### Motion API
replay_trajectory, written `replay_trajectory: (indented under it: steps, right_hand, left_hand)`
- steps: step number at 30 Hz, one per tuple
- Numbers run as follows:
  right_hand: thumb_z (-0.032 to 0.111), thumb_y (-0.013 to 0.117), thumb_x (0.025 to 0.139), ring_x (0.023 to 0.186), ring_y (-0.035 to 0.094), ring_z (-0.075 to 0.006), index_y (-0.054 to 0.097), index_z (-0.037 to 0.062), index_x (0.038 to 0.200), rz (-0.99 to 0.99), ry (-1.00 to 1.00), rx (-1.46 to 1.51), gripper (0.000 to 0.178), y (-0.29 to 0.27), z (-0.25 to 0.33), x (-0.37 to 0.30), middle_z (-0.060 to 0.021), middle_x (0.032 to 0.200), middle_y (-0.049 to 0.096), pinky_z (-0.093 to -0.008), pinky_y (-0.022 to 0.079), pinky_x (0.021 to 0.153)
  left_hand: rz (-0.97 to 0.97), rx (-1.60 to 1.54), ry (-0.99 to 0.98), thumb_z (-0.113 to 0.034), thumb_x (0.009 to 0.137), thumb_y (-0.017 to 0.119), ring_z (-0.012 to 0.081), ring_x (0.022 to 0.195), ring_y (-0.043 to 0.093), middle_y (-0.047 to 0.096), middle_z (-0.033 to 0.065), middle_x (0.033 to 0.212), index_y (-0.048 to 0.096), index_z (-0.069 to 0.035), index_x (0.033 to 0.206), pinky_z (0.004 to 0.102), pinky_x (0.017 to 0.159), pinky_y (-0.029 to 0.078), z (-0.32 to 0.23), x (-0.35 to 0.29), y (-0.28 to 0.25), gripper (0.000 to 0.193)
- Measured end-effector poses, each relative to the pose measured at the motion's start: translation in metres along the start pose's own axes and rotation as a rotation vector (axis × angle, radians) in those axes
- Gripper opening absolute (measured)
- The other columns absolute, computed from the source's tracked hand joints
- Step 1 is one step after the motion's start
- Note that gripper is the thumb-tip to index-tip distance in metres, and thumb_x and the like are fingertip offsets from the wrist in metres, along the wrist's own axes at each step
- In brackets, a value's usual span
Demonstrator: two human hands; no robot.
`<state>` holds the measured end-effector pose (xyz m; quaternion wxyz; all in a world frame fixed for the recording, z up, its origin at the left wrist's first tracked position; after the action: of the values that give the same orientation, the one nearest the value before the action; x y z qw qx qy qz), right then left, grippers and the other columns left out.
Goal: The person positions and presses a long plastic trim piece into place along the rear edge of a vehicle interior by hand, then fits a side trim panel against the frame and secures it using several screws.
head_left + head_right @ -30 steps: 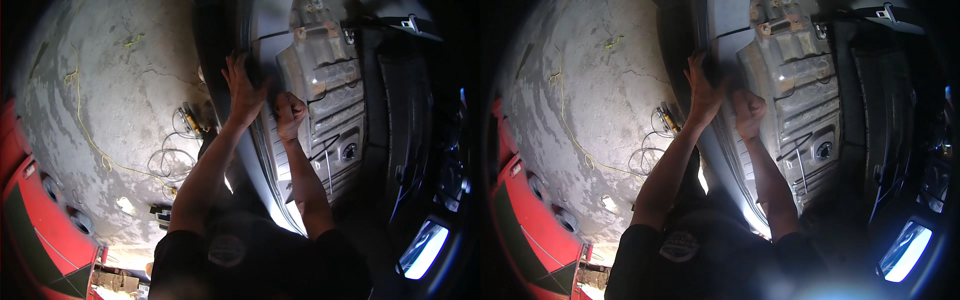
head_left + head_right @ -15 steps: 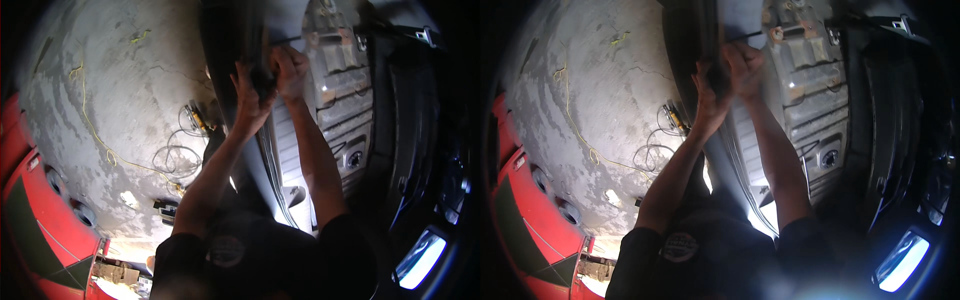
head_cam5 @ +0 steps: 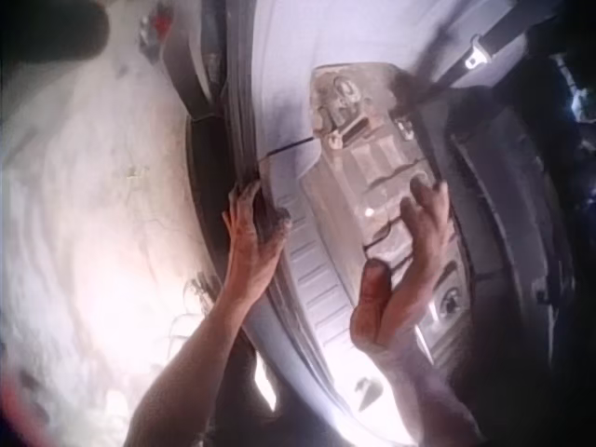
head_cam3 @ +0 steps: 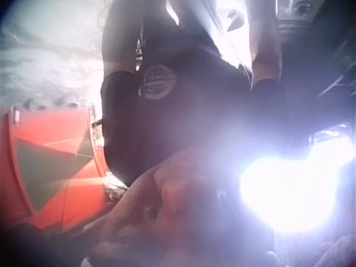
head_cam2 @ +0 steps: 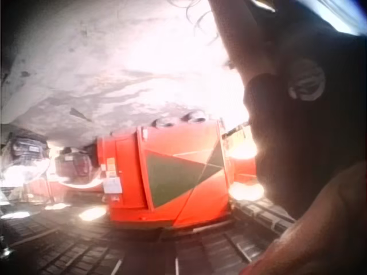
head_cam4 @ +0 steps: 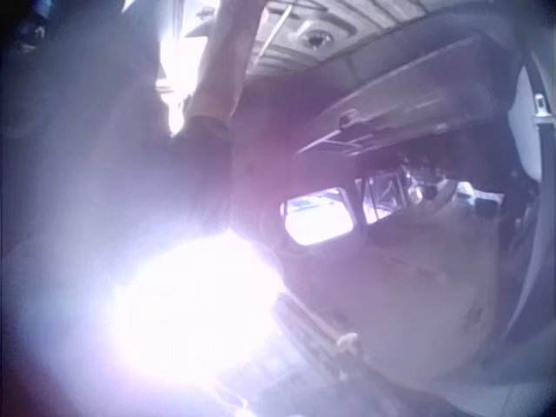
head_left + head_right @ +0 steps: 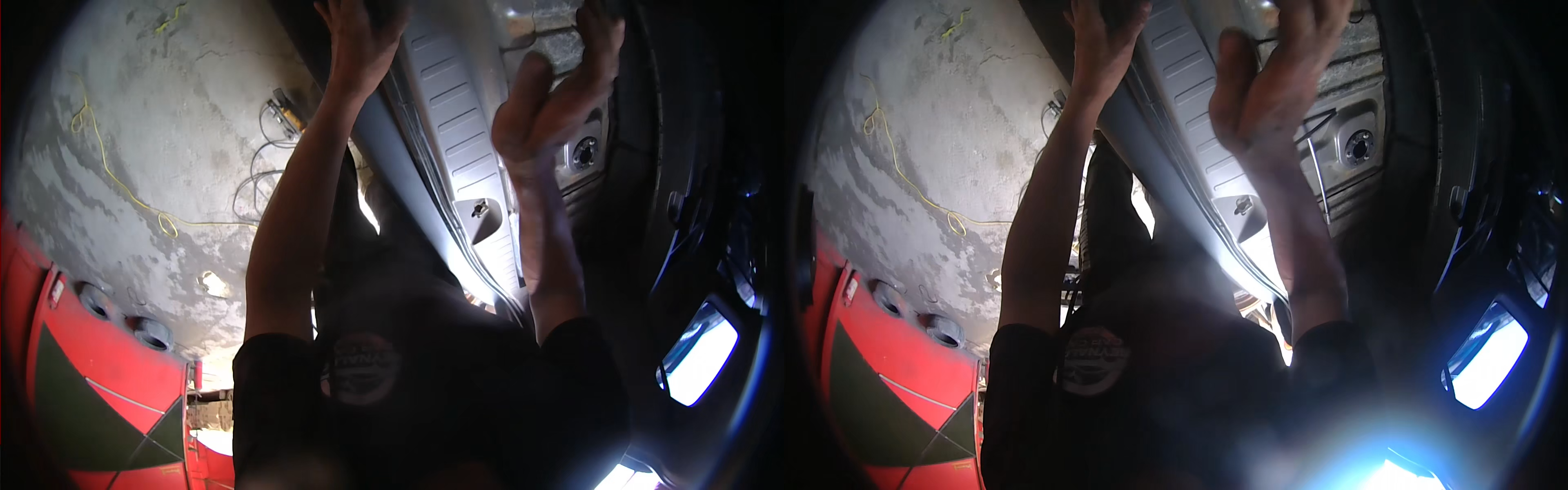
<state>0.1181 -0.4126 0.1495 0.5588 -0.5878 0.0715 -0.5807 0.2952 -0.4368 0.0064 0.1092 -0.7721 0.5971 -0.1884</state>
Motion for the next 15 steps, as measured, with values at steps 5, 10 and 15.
replay_trajectory:
  steps: [5,10,15]
  right_hand:
    - [0.03,0.058,0.105,0.132,0.046,-0.0555,0.048,0.0025,0.147,0.324,0.105,-0.02,0.051,0.059,0.005,-0.084,-0.0325,0.152,0.042,-0.0635,0.038,0.111]
    - [0.032,0.057,0.106,0.14,0.04,-0.0538,0.046,0.0034,0.151,0.358,0.181,0.111,0.055,0.061,-0.004,-0.083,-0.0328,0.154,0.038,-0.0615,0.037,0.114]
    - [0.033,0.044,0.111,0.145,0.042,-0.0441,0.032,0.0082,0.162,0.11,0.137,0.112,0.058,-0.014,-0.004,-0.047,-0.0285,0.162,0.03,-0.0551,0.034,0.12]
  left_hand:
    - [-0.041,-0.02,0.055,-0.021,0.093,0.075,0.0427,0.145,0.036,0.04,0.0223,0.151,0.037,-0.009,0.154,0.0613,0.12,0.02,-0.008,-0.002,0.002,0.073]
    - [-0.098,0.058,0.081,-0.023,0.092,0.076,0.0419,0.142,0.04,0.042,0.0209,0.149,0.038,-0.01,0.154,0.0617,0.119,0.022,-0.002,-0.004,0.006,0.073]
    - [-0.083,0.029,0.055,-0.023,0.092,0.076,0.0414,0.141,0.041,0.045,0.0194,0.148,0.04,-0.01,0.153,0.0615,0.117,0.025,0.006,-0.008,-0.007,0.072]
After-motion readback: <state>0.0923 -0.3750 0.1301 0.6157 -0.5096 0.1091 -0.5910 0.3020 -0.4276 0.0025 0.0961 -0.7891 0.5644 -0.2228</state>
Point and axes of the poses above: each hand's wrist, its own x-axis towards the middle knuckle, its own y-axis out of the palm, z = x × y, the point moved 8 cm from there along x, towards the middle knuckle
